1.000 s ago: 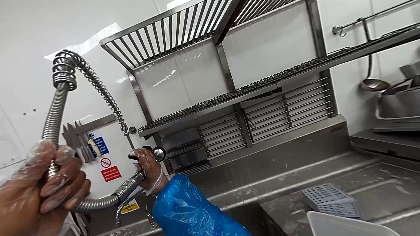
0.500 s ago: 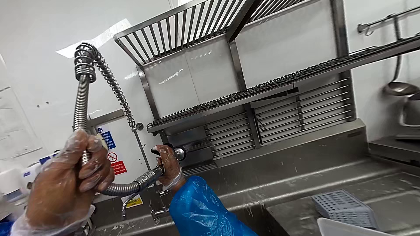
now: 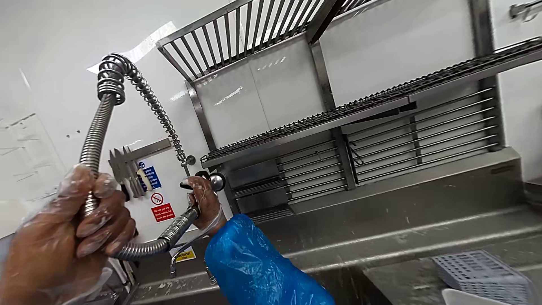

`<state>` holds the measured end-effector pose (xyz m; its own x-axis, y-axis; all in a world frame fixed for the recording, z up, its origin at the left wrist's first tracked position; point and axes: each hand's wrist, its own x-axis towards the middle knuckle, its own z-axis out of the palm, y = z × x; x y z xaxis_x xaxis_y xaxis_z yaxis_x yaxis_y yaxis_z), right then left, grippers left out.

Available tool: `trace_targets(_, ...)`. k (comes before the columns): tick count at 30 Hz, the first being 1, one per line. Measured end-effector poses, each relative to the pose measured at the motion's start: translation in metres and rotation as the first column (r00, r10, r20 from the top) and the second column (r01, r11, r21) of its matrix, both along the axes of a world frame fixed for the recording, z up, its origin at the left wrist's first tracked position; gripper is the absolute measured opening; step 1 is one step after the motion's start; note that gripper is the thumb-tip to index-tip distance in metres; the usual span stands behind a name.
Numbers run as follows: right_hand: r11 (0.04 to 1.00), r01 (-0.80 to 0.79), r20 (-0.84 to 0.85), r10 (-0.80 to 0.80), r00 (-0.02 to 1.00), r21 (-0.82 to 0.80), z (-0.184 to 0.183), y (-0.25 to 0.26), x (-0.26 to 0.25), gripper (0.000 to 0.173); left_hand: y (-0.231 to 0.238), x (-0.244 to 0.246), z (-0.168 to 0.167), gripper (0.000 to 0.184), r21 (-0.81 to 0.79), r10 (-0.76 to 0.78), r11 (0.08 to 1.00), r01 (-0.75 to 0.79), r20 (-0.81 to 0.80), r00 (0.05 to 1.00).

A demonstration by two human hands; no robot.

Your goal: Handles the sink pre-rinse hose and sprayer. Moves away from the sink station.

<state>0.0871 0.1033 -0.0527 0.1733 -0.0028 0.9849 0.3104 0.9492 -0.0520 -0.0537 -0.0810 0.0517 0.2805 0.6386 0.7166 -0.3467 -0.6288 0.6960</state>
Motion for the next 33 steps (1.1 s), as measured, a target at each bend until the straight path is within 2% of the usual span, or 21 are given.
trace_targets(5,0.998,-0.061,0.007,0.061,0.998,0.026,-0.004,0.010,-0.006,0.046,0.001,0.005,-0.004,0.053,-0.011,0.049,0.999,-0.049,0.035,0.998)
trace_targets(8,0.993,-0.116,0.008,0.116,0.993,0.015,-0.011,0.012,-0.010,0.043,0.003,0.013,-0.003,0.052,-0.001,-0.002,1.000,0.002,0.009,1.000)
trace_targets(15,0.997,0.000,-0.024,0.002,1.000,0.073,0.002,0.007,-0.009,0.040,0.003,-0.004,-0.002,0.052,0.011,0.030,0.999,-0.030,0.000,1.000)
trace_targets(22,0.993,-0.057,-0.005,0.058,0.998,0.104,0.003,0.010,-0.010,0.042,0.001,0.001,-0.003,0.052,0.007,0.025,1.000,-0.025,0.015,1.000)
trace_targets(27,1.000,0.030,-0.047,-0.029,0.998,0.005,-0.035,0.009,-0.015,0.047,0.004,0.002,-0.008,0.052,-0.005,0.028,1.000,-0.028,0.014,1.000)
trace_targets(30,0.996,0.001,-0.075,-0.008,0.997,-0.086,-0.066,0.006,-0.015,0.051,0.015,0.004,-0.016,0.044,-0.031,-0.075,0.997,0.074,-0.031,0.997)
trace_targets(33,0.985,-0.017,-0.088,0.002,0.996,-0.170,-0.084,0.002,-0.009,0.053,0.020,0.010,-0.024,0.044,-0.042,-0.046,0.998,0.045,-0.038,0.998)
